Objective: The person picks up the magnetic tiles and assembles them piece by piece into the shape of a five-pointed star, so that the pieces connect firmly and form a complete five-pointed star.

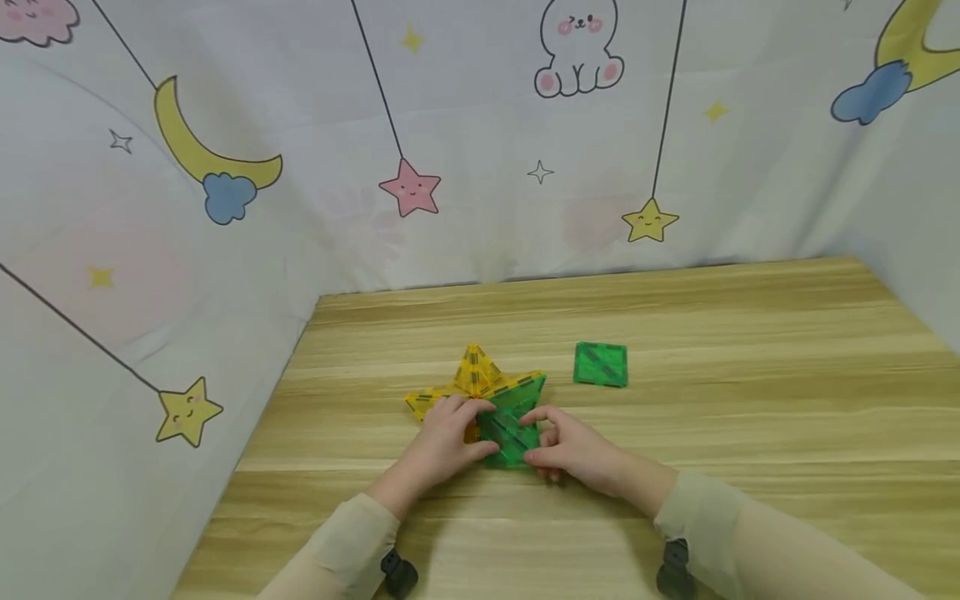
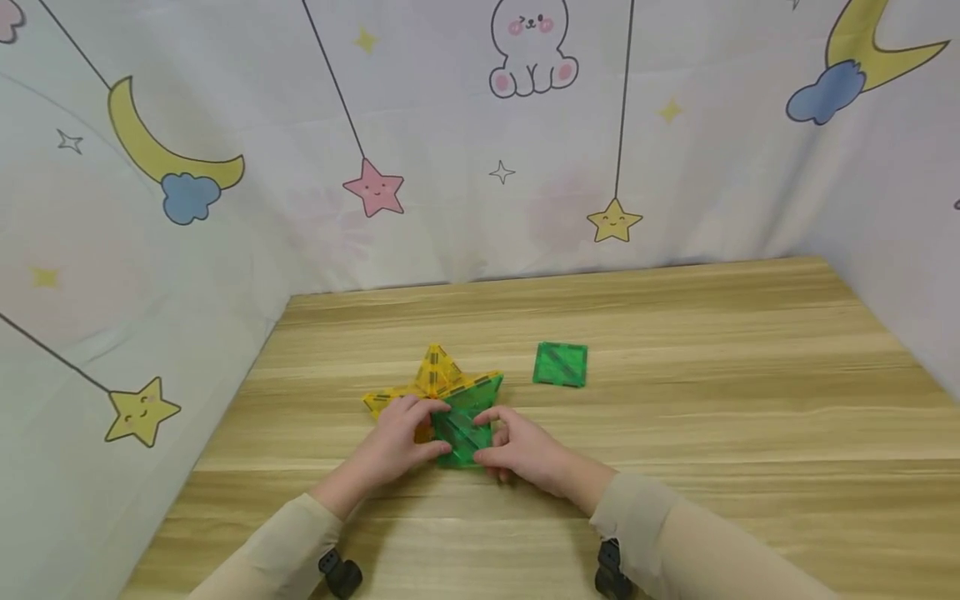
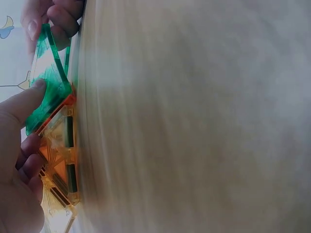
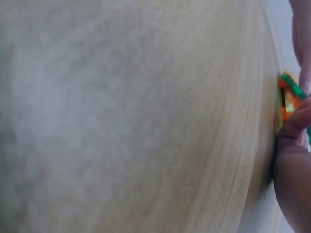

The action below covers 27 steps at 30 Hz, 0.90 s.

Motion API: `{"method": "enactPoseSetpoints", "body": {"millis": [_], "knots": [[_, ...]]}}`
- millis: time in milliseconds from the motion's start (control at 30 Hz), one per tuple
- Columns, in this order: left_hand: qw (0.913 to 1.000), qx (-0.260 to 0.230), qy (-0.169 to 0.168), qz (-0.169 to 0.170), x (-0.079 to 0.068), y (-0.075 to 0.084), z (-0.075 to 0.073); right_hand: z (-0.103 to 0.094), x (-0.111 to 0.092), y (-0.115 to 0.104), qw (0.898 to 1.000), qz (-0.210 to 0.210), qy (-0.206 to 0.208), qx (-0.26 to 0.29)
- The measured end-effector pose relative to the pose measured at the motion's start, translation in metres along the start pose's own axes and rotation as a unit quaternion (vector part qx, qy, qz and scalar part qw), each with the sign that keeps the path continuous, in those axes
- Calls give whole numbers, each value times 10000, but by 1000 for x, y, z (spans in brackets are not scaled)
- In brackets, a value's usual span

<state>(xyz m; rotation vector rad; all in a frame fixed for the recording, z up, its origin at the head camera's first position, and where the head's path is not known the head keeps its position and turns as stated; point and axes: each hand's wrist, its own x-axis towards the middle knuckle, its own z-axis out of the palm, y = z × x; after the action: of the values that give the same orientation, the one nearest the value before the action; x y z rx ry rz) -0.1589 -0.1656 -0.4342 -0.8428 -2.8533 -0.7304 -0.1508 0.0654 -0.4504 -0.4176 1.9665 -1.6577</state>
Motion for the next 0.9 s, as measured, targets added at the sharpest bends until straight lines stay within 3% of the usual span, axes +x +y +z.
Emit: {"method": "enactPoseSetpoints", "body": {"millis": [400,900], "knots": [[10000,-47,72,-25,3,-1,1,0,-2,-2,9998,117,101,-146],[9996,-166,205,39,7,-6,0,-23,-1,4,9977,-24,611,-279]]}}
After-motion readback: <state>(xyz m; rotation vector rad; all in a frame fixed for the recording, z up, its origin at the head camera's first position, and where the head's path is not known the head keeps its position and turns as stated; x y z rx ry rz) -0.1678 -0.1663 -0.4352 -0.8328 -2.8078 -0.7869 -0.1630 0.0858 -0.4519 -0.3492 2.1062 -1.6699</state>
